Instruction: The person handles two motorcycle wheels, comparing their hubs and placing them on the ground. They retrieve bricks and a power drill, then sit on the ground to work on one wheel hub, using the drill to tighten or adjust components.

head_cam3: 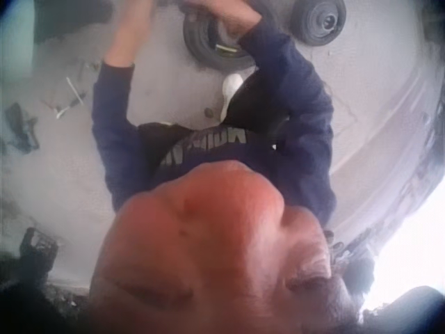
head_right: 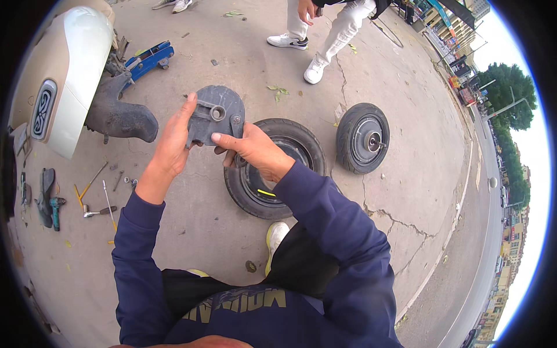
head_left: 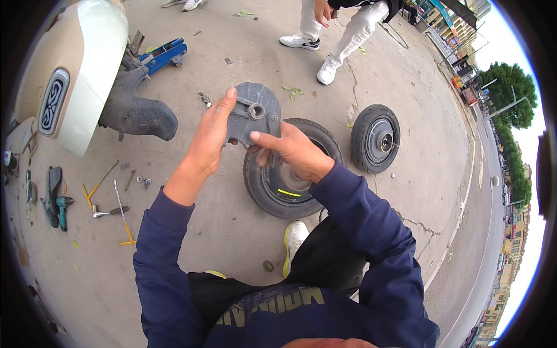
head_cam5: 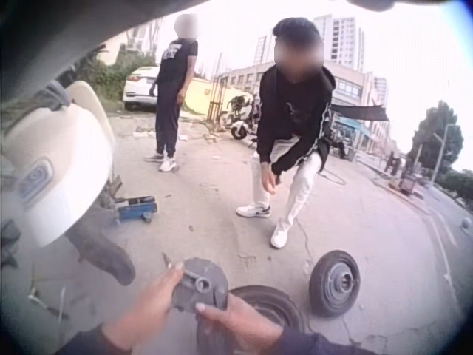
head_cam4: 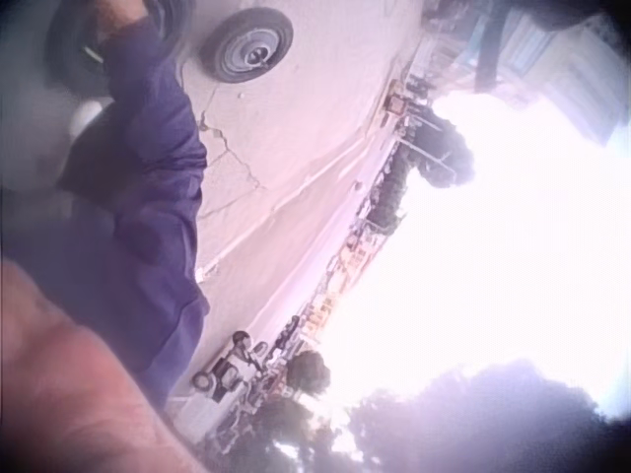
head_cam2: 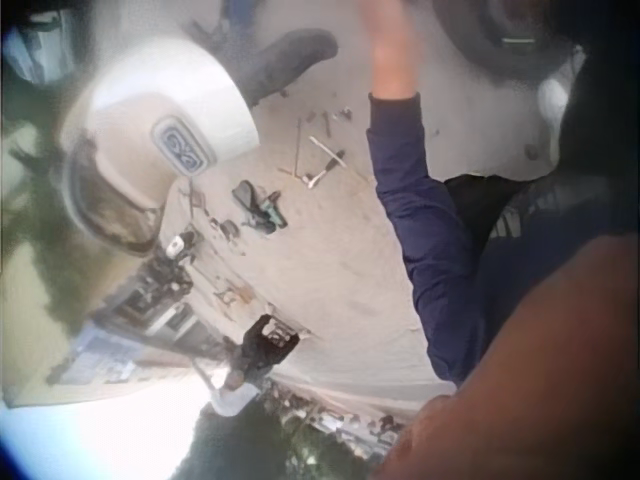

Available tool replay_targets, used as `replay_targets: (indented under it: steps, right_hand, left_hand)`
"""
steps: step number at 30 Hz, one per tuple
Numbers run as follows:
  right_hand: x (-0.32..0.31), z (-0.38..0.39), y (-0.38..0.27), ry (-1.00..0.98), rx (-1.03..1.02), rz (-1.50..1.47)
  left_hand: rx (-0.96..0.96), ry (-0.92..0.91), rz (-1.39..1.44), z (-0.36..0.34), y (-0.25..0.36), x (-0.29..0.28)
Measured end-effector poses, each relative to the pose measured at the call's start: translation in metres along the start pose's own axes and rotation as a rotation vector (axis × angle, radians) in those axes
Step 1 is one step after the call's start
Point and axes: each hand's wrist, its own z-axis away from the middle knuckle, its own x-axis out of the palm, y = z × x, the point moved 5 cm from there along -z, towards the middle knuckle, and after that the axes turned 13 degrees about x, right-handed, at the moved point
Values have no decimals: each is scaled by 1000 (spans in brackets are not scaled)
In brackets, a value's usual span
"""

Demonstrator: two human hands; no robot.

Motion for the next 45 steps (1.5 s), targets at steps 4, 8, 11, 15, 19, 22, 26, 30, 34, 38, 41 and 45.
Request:
replay_targets:
  steps: [4, 8, 11, 15, 19, 22, 26, 30, 34, 38, 41, 45]
  right_hand:
    - [-15, 0, 42, -20, 118, 44]
    - [-46, 7, 74, -262, 343, 821]
    - [-158, 25, 93, 262, 485, 840]
    - [-294, 64, 163, 963, 922, 886]
    - [-301, 55, 180, 898, 772, 962]
    - [-230, 14, 123, 487, 460, 993]
    - [-91, 31, 36, 200, -83, 938]
    - [-26, 42, 17, 296, -130, 937]
    - [-22, 39, 0, 628, -327, 940]
    - [0, 53, -31, 870, -720, 1054]
    - [22, 37, -19, 698, -513, 1266]
    - [23, 23, 0, 651, -500, 1188]
  left_hand:
    - [-44, -177, -104, 4, -21, 12]
    - [28, -349, -343, 7, -34, 6]
    - [99, -475, -500, 6, -42, 13]
    - [129, -487, -538, 1, -41, 12]
    - [116, -403, -547, -8, -40, 7]
    - [137, -378, -618, -14, -33, -5]
    - [112, -267, -622, -15, -18, -14]
    - [43, -94, -244, -8, -22, -9]
    - [17, 67, 214, -14, -36, -18]
    - [96, 48, 208, -13, -20, -9]
    - [146, -19, 112, -5, -19, -12]
    - [194, -49, 51, 0, -20, -2]
